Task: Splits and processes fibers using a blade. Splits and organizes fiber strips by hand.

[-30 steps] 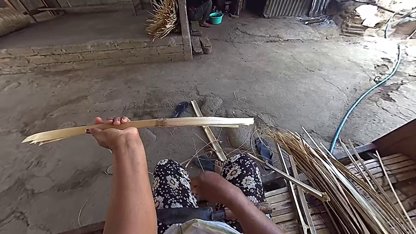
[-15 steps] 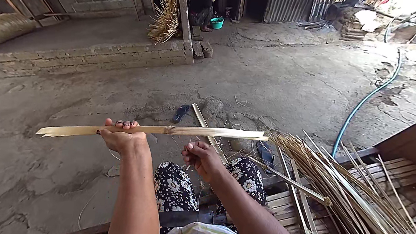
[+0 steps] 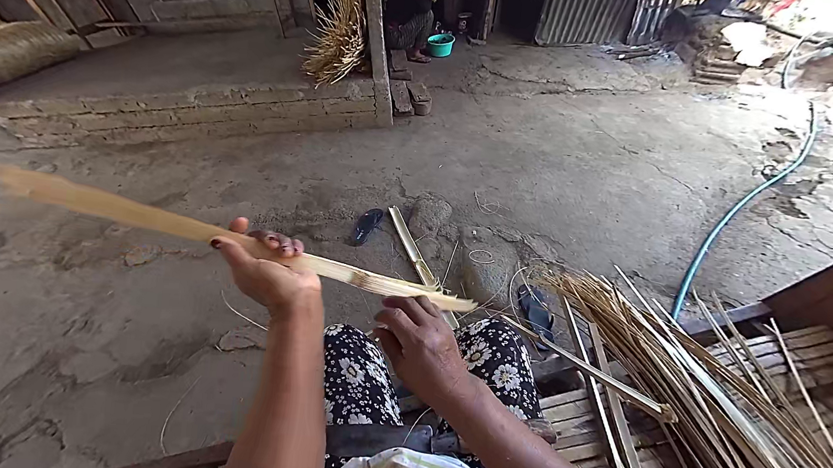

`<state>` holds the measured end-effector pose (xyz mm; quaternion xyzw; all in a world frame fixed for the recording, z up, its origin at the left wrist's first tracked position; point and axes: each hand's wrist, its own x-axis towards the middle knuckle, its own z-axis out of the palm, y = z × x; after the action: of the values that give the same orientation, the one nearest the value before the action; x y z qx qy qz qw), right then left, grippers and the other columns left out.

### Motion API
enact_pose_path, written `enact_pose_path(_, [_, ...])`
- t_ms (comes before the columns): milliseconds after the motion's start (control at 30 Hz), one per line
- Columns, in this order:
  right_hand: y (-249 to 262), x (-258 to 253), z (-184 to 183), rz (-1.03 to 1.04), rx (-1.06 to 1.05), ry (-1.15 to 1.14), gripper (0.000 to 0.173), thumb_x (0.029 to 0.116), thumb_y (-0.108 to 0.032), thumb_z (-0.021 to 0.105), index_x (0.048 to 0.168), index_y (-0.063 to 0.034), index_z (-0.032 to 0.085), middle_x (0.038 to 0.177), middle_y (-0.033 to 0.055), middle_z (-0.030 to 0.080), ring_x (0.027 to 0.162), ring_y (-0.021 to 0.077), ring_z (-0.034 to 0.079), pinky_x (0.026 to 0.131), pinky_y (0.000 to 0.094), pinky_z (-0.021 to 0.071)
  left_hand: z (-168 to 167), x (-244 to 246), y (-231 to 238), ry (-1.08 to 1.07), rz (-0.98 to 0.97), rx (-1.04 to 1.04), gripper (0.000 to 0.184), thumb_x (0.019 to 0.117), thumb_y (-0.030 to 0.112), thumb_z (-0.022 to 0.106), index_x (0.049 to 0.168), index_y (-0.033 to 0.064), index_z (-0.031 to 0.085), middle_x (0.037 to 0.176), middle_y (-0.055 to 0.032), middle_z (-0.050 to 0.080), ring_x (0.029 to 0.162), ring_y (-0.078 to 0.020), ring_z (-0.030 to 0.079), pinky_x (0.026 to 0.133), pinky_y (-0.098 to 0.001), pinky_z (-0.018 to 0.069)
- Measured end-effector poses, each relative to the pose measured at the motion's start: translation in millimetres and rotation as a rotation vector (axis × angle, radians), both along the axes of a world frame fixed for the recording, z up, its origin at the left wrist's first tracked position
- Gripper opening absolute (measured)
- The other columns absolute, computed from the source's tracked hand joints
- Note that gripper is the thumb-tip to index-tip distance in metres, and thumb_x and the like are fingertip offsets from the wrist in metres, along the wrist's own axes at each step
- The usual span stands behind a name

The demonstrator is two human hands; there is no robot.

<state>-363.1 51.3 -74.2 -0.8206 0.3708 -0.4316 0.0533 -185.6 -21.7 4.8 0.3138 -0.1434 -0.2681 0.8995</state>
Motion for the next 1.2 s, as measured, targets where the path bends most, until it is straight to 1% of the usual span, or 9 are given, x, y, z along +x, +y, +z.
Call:
enact_pose_path(100, [-12, 15, 12, -0.027, -0.128, -0.003, 0.012, 0.0976, -0.015, 0.063, 0.101, -0.0102, 0.073, 0.115, 0.0114, 0.073, 0.106, 0.0296, 0.07, 0.09, 0.0444, 0.0576, 1, -26, 7, -0.122, -0.075, -0.029, 0.053, 0.1121, 0.045, 0.013, 0.107, 0.0166, 0.057, 0.056, 0.0076, 0.049, 0.04, -0.0045, 0.045, 0.04, -0.0196, 0.0419])
enact_pose_path(200, [-18, 19, 20, -0.042, -0.125, -0.122, 0.012, 0.0979, -0.014, 0.062, 0.096, -0.0092, 0.073, 0.097, 0.0072, 0.075, 0.093, 0.0241, 0.072, 0.084, 0.0418, 0.0577, 3, -31, 12, -0.21, -0.133, -0.113, 0.053, 0.1124, 0.041, 0.012, 0.108, 0.0134, 0.057, 0.056, 0.0046, 0.051, 0.039, -0.0066, 0.046, 0.039, -0.0207, 0.0434])
enact_pose_path(367, [-27, 7, 34, -0.013, 0.223, -0.155, 0.034, 0.1021, -0.021, 0.058, 0.131, -0.0062, 0.069, 0.113, 0.0149, 0.073, 0.102, 0.0295, 0.07, 0.092, 0.0459, 0.0567, 5, -24, 22, -0.326, -0.351, -0.26, 0.056, 0.1114, 0.043, 0.012, 0.103, 0.0126, 0.059, 0.056, 0.0036, 0.054, 0.04, -0.0062, 0.048, 0.04, -0.0205, 0.0454])
enact_pose_path(533, [-31, -4, 33, 0.109, 0.341, -0.191, 0.022, 0.1011, -0.021, 0.06, 0.104, -0.0068, 0.076, 0.101, 0.0099, 0.073, 0.098, 0.0204, 0.069, 0.089, 0.0374, 0.0554, 2, -28, 28, -0.341, -0.571, -0.336, 0.056, 0.1109, 0.046, 0.017, 0.103, 0.0138, 0.062, 0.058, 0.0037, 0.056, 0.042, -0.0061, 0.05, 0.042, -0.0211, 0.0463])
enact_pose_path(667, [-23, -11, 30, 0.117, 0.267, -0.278, 0.017, 0.0984, -0.014, 0.061, 0.099, -0.0048, 0.075, 0.096, 0.0088, 0.072, 0.094, 0.0153, 0.068, 0.085, 0.03, 0.0552, -5, -29, 26, -0.348, -0.592, -0.335, 0.054, 0.1111, 0.045, 0.019, 0.102, 0.0137, 0.063, 0.059, 0.0032, 0.057, 0.045, -0.0077, 0.054, 0.046, -0.0232, 0.0502])
enact_pose_path(800, [-10, -24, 39, 0.276, 0.29, -0.422, 0.016, 0.0989, -0.01, 0.061, 0.099, -0.0017, 0.074, 0.097, 0.0066, 0.071, 0.093, 0.006, 0.066, 0.084, 0.0205, 0.0545, -13, -29, 21, -0.411, -0.517, -0.275, 0.051, 0.1114, 0.043, 0.022, 0.101, 0.0157, 0.063, 0.061, 0.0049, 0.059, 0.056, -0.0108, 0.063, 0.062, -0.0301, 0.0596])
enact_pose_path(900, [-8, -24, 41, 0.131, 0.314, -0.284, 0.016, 0.0987, -0.015, 0.062, 0.103, -0.0062, 0.075, 0.099, 0.0058, 0.072, 0.092, 0.0091, 0.067, 0.083, 0.0243, 0.0559, -16, -32, 20, -0.44, -0.503, -0.265, 0.05, 0.1117, 0.041, 0.021, 0.1, 0.0147, 0.063, 0.061, 0.0049, 0.059, 0.059, -0.0118, 0.064, 0.068, -0.0331, 0.0612])
enact_pose_path(1000, [-14, -15, 30, -0.018, 0.298, -0.113, 0.025, 0.0989, -0.018, 0.061, 0.116, -0.0065, 0.074, 0.102, 0.0118, 0.073, 0.093, 0.0239, 0.071, 0.084, 0.0398, 0.0586, -14, -40, 24, -0.461, -0.562, -0.294, 0.05, 0.1116, 0.042, 0.022, 0.102, 0.0148, 0.063, 0.061, 0.0046, 0.059, 0.06, -0.0128, 0.066, 0.068, -0.0333, 0.0616])
enact_pose_path(1200, [-13, -11, 22, -0.019, 0.185, -0.099, 0.015, 0.0955, -0.013, 0.06, 0.097, -0.0053, 0.073, 0.09, 0.0113, 0.071, 0.086, 0.0263, 0.07, 0.078, 0.0428, 0.0565, -15, -46, 28, -0.434, -0.631, -0.328, 0.049, 0.1115, 0.043, 0.026, 0.101, 0.0129, 0.063, 0.061, 0.0021, 0.061, 0.058, -0.0146, 0.067, 0.066, -0.0334, 0.0625])
